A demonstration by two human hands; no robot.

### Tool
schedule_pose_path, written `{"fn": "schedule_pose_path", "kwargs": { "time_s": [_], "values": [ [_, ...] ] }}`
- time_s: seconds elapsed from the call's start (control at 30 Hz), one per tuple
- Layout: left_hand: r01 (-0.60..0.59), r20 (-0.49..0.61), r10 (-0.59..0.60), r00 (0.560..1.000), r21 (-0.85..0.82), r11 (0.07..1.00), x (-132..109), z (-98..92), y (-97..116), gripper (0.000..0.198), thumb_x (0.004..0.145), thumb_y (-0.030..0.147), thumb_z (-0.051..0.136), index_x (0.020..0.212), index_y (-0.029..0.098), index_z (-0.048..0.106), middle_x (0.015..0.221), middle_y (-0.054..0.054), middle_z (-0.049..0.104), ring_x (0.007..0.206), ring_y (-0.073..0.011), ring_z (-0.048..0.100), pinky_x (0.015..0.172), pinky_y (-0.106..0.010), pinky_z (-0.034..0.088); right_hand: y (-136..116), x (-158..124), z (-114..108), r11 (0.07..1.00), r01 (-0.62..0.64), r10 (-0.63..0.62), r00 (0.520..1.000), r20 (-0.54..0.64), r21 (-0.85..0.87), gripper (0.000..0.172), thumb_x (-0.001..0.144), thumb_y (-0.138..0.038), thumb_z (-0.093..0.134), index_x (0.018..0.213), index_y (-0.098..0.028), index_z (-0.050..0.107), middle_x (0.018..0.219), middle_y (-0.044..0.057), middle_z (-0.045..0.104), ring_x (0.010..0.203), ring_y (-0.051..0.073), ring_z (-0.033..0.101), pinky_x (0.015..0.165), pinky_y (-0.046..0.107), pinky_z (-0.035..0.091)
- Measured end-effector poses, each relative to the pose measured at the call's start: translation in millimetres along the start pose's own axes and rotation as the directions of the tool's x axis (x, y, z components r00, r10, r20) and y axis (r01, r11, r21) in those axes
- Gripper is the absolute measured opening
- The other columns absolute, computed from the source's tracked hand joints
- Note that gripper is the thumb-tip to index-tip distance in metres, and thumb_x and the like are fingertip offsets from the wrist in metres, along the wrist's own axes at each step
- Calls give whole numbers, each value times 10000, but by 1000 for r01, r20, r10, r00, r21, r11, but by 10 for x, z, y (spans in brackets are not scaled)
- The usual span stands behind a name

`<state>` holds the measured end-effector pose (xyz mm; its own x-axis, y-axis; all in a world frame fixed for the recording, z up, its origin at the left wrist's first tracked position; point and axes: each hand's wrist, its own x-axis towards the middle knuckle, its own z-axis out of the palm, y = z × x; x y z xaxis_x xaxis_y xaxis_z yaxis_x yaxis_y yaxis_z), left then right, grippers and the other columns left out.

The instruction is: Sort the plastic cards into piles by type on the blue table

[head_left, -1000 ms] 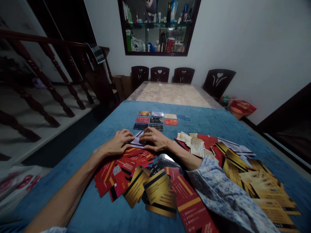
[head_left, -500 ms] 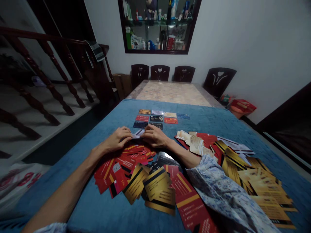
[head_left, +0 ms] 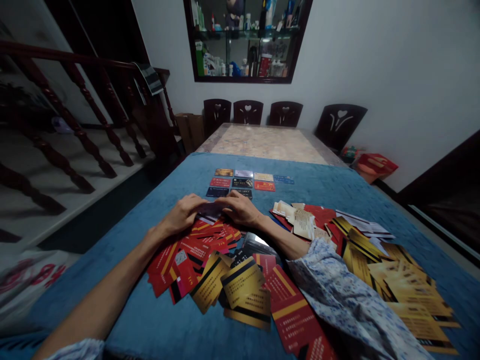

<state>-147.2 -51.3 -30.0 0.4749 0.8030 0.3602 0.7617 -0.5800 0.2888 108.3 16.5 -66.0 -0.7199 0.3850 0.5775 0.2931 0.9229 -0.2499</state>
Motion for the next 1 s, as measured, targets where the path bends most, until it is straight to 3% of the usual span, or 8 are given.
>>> {"fn": "schedule_pose_path", "kwargs": {
  "time_s": [0.17,0.4,0.7,1.0],
  "values": [
    [34,-23,-34,999,-11,999,-6,64,-30,441,922,190,428,1320,184,618,1211,-88,711,1087,-223,633,1005,-378,508,27,-5,-14,999,45,-44,999,15,-26,446,959,-222,545,1402,-192,583,1010,117,685,993,255,534,895,423,509],
    [39,-37,-39,999,-5,999,3,103,-50,390,943,259,456,1289,173,613,1190,-97,720,1040,-236,654,984,-388,512,77,-18,9,990,112,-110,994,23,-88,546,933,-254,565,1466,-148,505,991,129,666,970,271,505,877,450,482],
    [123,35,-125,991,52,991,5,125,1,514,884,236,504,1391,177,563,1203,-100,719,1040,-246,648,979,-403,486,75,-12,4,990,69,-60,995,77,-125,600,949,-374,533,1491,-127,462,1126,174,615,1041,299,459,901,502,448],
    [130,41,-132,990,51,990,9,148,2,565,876,341,542,1409,153,549,1202,-124,705,1064,-277,630,979,-438,475,93,-16,-21,988,4,16,991,129,-154,655,951,-467,536,1510,-139,446,1182,173,579,1050,302,420,937,513,423]
  ]
}}
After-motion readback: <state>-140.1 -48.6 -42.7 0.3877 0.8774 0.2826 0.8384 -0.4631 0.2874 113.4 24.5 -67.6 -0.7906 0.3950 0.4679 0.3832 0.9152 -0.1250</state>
